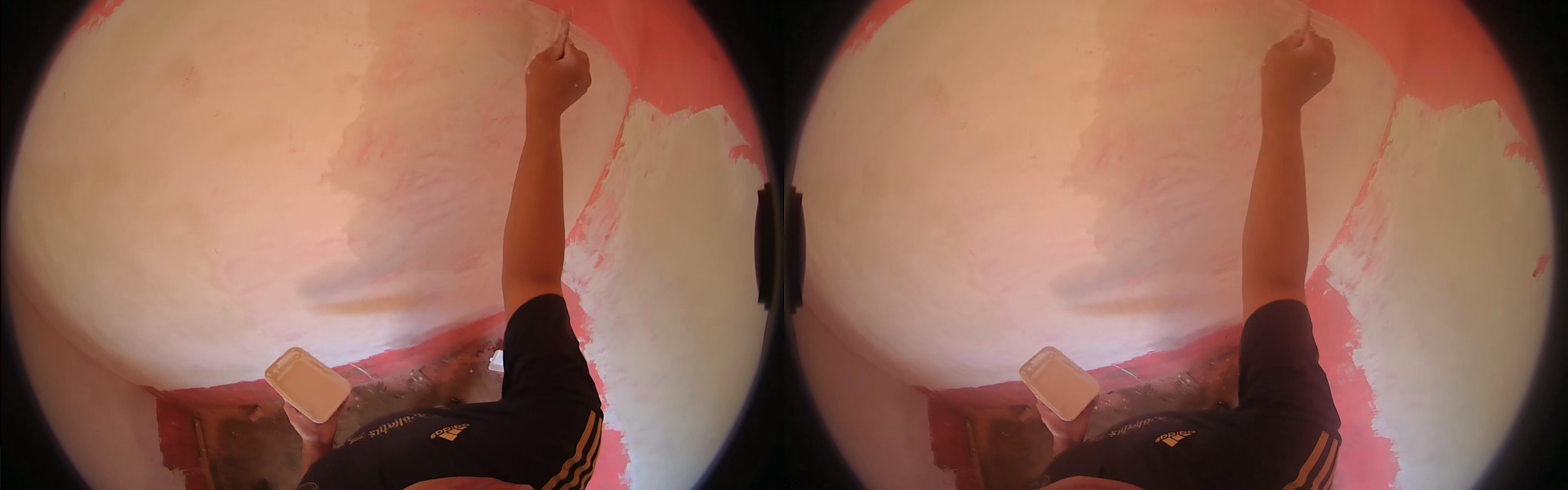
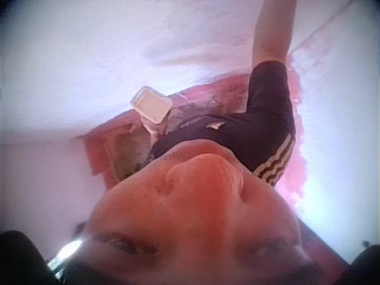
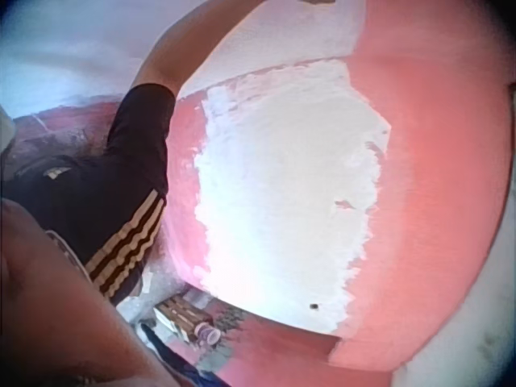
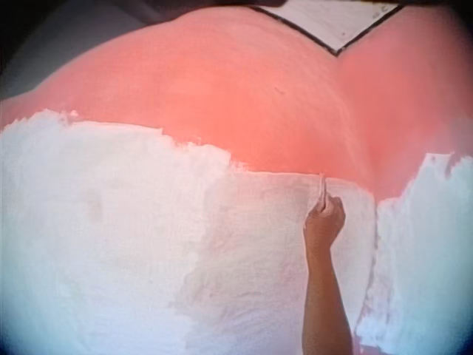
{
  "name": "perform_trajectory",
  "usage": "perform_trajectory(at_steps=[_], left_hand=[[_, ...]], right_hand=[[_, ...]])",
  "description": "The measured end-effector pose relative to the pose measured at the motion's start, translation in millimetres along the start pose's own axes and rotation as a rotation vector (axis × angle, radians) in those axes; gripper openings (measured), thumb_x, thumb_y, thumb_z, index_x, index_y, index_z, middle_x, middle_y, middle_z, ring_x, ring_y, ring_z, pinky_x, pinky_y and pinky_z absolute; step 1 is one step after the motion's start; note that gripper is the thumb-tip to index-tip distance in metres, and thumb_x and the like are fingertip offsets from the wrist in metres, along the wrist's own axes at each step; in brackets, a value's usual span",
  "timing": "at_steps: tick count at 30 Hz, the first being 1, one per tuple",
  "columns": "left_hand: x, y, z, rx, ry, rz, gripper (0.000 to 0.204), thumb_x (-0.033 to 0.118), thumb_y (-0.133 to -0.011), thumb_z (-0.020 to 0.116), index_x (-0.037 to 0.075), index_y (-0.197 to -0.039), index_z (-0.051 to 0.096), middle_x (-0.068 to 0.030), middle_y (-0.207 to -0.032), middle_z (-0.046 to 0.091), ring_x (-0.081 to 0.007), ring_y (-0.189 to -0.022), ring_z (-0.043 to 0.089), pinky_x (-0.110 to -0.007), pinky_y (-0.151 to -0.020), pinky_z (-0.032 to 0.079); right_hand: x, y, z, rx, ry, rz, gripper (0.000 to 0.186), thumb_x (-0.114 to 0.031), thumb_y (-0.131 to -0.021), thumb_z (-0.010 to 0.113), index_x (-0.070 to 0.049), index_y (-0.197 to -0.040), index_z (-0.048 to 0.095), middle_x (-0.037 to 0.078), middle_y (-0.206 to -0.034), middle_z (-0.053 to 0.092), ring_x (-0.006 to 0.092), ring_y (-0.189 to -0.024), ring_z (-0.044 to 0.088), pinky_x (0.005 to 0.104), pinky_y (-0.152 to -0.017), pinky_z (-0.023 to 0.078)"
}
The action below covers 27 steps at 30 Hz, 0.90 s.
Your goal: The person applies plaster to a pink wall using a putty knife and a plastic container of plaster.
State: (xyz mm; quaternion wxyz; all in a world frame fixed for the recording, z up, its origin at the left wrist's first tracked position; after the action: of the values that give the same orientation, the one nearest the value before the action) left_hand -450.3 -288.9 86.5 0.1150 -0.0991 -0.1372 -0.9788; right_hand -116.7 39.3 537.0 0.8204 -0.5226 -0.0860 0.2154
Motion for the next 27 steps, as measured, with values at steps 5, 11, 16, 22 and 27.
perform_trajectory(at_steps=[5, 11, 16, 22, 27], left_hand=[[-2, 8, 2, -0.119, -0.818, 0.461, 0.069, -0.002, -0.064, 0.090, 0.002, -0.124, 0.057, -0.0074, -0.110, 0.066, -0.0183, -0.097, 0.065, -0.035, -0.080, 0.057], [-15, 11, 20, -0.119, -0.893, 0.530, 0.067, -0.004, -0.062, 0.090, 0.002, -0.122, 0.059, -0.0075, -0.108, 0.066, -0.0192, -0.094, 0.066, -0.035, -0.080, 0.057], [-32, 5, 7, -0.135, -0.701, 0.388, 0.049, -0.003, -0.076, 0.080, 0.001, -0.120, 0.060, -0.0095, -0.104, 0.066, -0.0236, -0.091, 0.066, -0.040, -0.076, 0.058], [-35, -3, -10, -0.194, -0.425, 0.261, 0.044, -0.001, -0.084, 0.070, 0.002, -0.126, 0.056, -0.0122, -0.111, 0.064, -0.0272, -0.096, 0.066, -0.043, -0.073, 0.059], [-35, 5, -8, -0.184, -0.534, 0.351, 0.056, -0.008, -0.076, 0.077, 0.000, -0.126, 0.056, -0.0126, -0.110, 0.064, -0.0271, -0.098, 0.066, -0.044, -0.073, 0.059]], right_hand=[[-120, 100, 44, -0.241, 0.048, -0.353, 0.028, -0.008, -0.081, 0.064, 0.001, -0.108, 0.067, 0.019, -0.100, 0.067, 0.0359, -0.101, 0.064, 0.0483, -0.090, 0.051], [-231, 124, -24, -0.452, -0.681, -0.166, 0.019, 0.006, -0.079, 0.065, 0.004, -0.099, 0.065, 0.020, -0.089, 0.061, 0.0352, -0.085, 0.062, 0.0446, -0.074, 0.055], [11, 21, -55, -0.073, -0.130, 0.188, 0.027, -0.021, -0.097, 0.062, 0.001, -0.081, 0.064, 0.011, -0.069, 0.057, 0.0288, -0.058, 0.053, 0.0432, -0.058, 0.043], [71, 77, -16, -0.059, 0.249, -0.025, 0.018, -0.017, -0.094, 0.060, -0.004, -0.098, 0.072, 0.013, -0.083, 0.065, 0.0337, -0.072, 0.063, 0.0437, -0.067, 0.051], [-230, 172, -49, -0.240, -0.595, -0.300, 0.014, 0.001, -0.078, 0.067, 0.002, -0.092, 0.066, 0.013, -0.081, 0.060, 0.0275, -0.069, 0.060, 0.0437, -0.061, 0.052]])
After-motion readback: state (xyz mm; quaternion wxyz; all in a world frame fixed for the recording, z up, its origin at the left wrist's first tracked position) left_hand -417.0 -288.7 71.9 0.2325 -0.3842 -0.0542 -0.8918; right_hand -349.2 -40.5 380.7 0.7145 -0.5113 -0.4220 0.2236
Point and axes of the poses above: each hand's wrist, its own y-axis away from the middle knuckle, its own z-axis out of the palm, x = y × z, the point moved 2 cm from there along -y, towards the middle knuckle
